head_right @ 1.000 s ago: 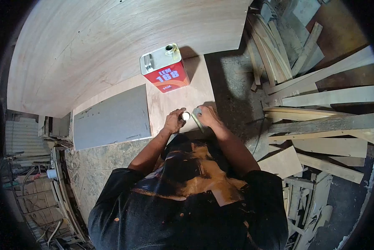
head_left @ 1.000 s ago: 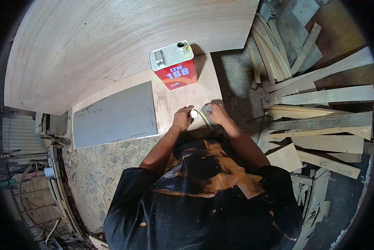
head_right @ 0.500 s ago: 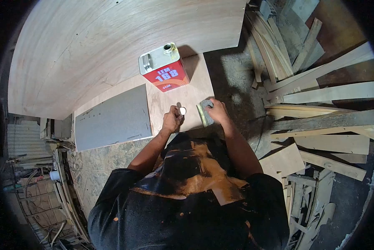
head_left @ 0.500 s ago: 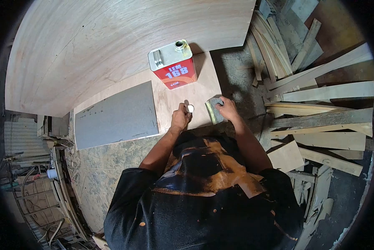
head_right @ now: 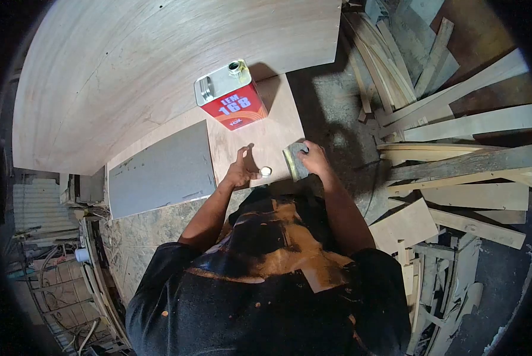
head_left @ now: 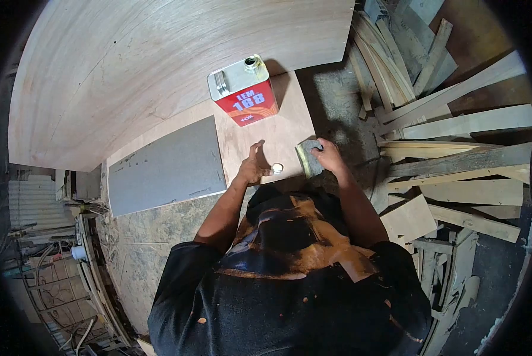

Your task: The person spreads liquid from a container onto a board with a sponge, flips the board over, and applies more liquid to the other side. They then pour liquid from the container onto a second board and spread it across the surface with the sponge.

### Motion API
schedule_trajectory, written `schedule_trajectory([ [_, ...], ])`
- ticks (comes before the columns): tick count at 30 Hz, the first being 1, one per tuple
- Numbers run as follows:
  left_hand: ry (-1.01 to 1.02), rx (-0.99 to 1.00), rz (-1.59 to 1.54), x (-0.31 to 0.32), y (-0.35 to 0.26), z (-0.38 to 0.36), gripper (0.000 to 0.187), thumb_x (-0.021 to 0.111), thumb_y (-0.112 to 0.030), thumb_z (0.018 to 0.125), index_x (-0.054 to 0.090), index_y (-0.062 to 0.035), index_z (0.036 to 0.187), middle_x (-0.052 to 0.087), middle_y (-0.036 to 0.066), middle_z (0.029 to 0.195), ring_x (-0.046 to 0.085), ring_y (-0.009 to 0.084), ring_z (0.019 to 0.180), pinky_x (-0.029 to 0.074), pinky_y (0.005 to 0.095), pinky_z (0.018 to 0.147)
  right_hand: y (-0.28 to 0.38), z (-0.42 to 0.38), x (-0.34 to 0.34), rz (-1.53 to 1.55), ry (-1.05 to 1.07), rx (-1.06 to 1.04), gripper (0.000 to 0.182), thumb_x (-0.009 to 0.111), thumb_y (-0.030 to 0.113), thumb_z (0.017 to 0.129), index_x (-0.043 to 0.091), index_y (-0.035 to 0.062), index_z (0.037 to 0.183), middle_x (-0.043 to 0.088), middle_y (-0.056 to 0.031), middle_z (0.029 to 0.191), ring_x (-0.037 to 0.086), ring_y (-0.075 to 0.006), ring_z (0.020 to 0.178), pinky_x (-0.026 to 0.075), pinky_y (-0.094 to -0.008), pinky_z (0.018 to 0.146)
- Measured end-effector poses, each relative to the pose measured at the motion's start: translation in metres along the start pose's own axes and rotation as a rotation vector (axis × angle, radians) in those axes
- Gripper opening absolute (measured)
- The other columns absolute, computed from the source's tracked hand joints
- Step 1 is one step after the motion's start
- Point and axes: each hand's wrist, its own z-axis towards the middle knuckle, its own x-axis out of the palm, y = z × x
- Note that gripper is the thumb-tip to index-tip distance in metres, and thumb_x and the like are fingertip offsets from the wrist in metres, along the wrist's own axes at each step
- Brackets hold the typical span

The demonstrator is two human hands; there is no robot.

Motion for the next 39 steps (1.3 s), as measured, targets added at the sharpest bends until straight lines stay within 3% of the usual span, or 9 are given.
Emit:
schedule_trajectory([
  [11, -0.025, 0.055, -0.063, 0.001, 0.024, 0.003, 0.074, 0.053, 0.005, 0.075, 0.024, -0.0235, 0.137, 0.065, 0.018, 0.082, 0.067, 0.0346, 0.08, 0.051, 0.0409, 0.073, -0.014, 0.0, 0.009, -0.02, -0.07, -0.079, 0.032, 0.063, 0.02, 0.079, 0.059, -0.0012, 0.103, 0.064, -0.0182, 0.088, 0.062, -0.0261, 0.082, 0.048, -0.0372, 0.074],
  [14, 0.027, -0.009, -0.016, 0.001, 0.035, 0.009, 0.078, 0.055, 0.007, 0.073, 0.025, -0.0251, 0.138, 0.064, 0.015, 0.092, 0.065, 0.0279, 0.08, 0.051, 0.0352, 0.07, -0.001, -0.009, 0.002, -0.005, -0.067, -0.075, 0.032, 0.063, 0.02, 0.079, 0.059, -0.0016, 0.103, 0.064, -0.0184, 0.088, 0.062, -0.0274, 0.083, 0.048, -0.0375, 0.075],
  [17, -0.121, 0.263, 0.163, -0.004, 0.034, 0.006, 0.082, 0.061, 0.006, 0.072, 0.025, -0.0269, 0.138, 0.058, 0.018, 0.107, 0.061, 0.0275, 0.089, 0.052, 0.0335, 0.073, -0.008, -0.009, 0.003, 0.081, -0.033, -0.071, 0.033, 0.063, 0.02, 0.08, 0.059, -0.0019, 0.104, 0.064, -0.0199, 0.092, 0.062, -0.0304, 0.086, 0.048, -0.0386, 0.078],
  [20, -0.08, 0.17, 0.178, -0.023, 0.024, 0.001, 0.092, 0.074, -0.005, 0.066, 0.019, -0.0248, 0.138, 0.054, 0.022, 0.114, 0.055, 0.0395, 0.107, 0.044, 0.0455, 0.092, 0.007, -0.018, -0.009, 0.025, -0.044, -0.083, 0.034, 0.062, 0.02, 0.081, 0.058, -0.0029, 0.106, 0.065, -0.0198, 0.093, 0.062, -0.0303, 0.087, 0.048, -0.038, 0.079],
  [26, -0.056, 0.02, -0.718, -0.094, 0.06, 0.021, 0.099, 0.078, 0.01, 0.062, 0.019, -0.0187, 0.136, 0.037, 0.016, 0.122, 0.051, 0.032, 0.109, 0.057, 0.0374, 0.075, -0.016, -0.02, -0.026, 0.204, -0.049, -0.007, 0.038, 0.064, 0.02, 0.081, 0.058, -0.002, 0.112, 0.065, -0.0198, 0.104, 0.063, -0.0315, 0.095, 0.047, -0.0384, 0.081],
  [30, -0.255, 0.033, -0.326, -0.135, 0.031, 0.029, 0.121, 0.091, -0.023, 0.055, 0.009, -0.0149, 0.144, 0.025, 0.027, 0.141, 0.035, 0.0465, 0.126, 0.045, 0.0533, 0.094, -0.036, -0.044, -0.047, 0.685, -0.13, 0.206, 0.04, 0.067, 0.023, 0.079, 0.06, -0.0021, 0.109, 0.065, -0.0146, 0.099, 0.062, -0.0235, 0.09, 0.047, -0.0362, 0.08],
  [32, -0.204, 0.052, -0.377, -0.147, 0.026, 0.044, 0.135, 0.092, -0.035, 0.05, 0.0, -0.0159, 0.147, 0.015, 0.03, 0.147, 0.026, 0.0481, 0.132, 0.038, 0.055, 0.1, -0.084, -0.047, -0.05, 0.461, -0.302, 0.122, 0.042, 0.067, 0.023, 0.079, 0.059, -0.0021, 0.111, 0.064, -0.0131, 0.099, 0.061, -0.0231, 0.089, 0.047, -0.0357, 0.08],
  [35, -0.205, 0.266, -0.355, -0.152, 0.039, 0.079, 0.14, 0.093, -0.029, 0.051, -0.008, -0.0135, 0.148, 0.017, 0.025, 0.148, 0.018, 0.0406, 0.137, 0.034, 0.0527, 0.105, -0.054, -0.098, -0.068, 0.784, -0.398, 0.288, 0.047, 0.066, 0.026, 0.078, 0.056, 0.0004, 0.116, 0.062, -0.0102, 0.107, 0.059, -0.0233, 0.094, 0.047, -0.0364, 0.08],
  [39, -0.062, 0.516, -0.483, -0.157, 0.019, 0.101, 0.134, 0.09, -0.013, 0.054, -0.006, -0.0116, 0.147, 0.024, 0.012, 0.144, 0.025, 0.0256, 0.135, 0.037, 0.0466, 0.104, -0.093, -0.147, -0.058, 0.843, -0.585, 0.36, 0.053, 0.066, 0.03, 0.077, 0.054, 0.0005, 0.12, 0.059, -0.0092, 0.115, 0.055, -0.022, 0.104, 0.046, -0.0337, 0.078],
])
